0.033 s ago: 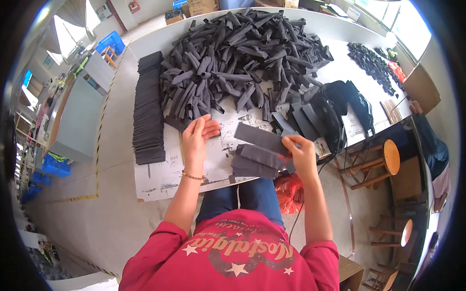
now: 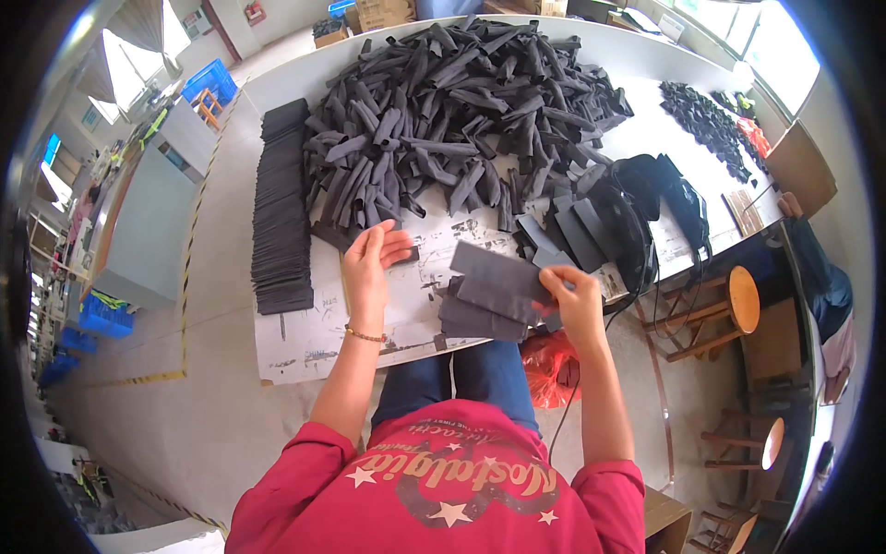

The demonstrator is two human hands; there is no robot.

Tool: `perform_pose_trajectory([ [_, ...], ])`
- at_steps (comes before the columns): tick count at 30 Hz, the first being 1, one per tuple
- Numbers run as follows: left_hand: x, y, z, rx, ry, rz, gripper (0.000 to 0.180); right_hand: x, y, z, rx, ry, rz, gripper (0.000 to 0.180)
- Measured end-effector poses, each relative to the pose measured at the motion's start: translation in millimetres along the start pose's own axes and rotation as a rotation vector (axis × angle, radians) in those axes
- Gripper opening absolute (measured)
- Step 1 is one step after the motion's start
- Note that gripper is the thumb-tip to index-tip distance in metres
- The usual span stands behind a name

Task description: Inspecting and sorting rectangular foam pieces on a workbench in a factory setting.

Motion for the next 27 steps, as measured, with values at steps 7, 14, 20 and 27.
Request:
perform_pose_trajectory([
  [7, -90.7, 36.4, -30.1, 0.239, 0.124, 0.514, 0.013, 5.2, -35.1, -9.7, -0.323, -0.780, 0.014, 0.025],
  [14, -34.3, 38.0, -34.7, 0.489, 1.112, 0.314, 0.021, -46.6, 18.7, 64.4, -0.270, -0.988, -0.010, 0.021],
  [20, -23.5, 51.3, -57.9, 0.460, 1.507, 0.156, 0.028, -13.9, 33.3, 98.1, -0.533, -1.422, -0.266, 0.031],
  [27, -9.5, 37.3, -18.7, 0.620, 1.252, 0.181, 0.014, -22.0, 31.4, 99.2, -0.661, -1.463, -0.122, 0.021],
])
Point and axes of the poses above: each hand's wrist, its own y-axis towards the middle knuckle, its own x-axis out of the palm, z = x × y, the point moved 8 cm from there along y, towards the middle knuckle, and after that the axes turned 15 degrees about -x, right-handed, at the moved point
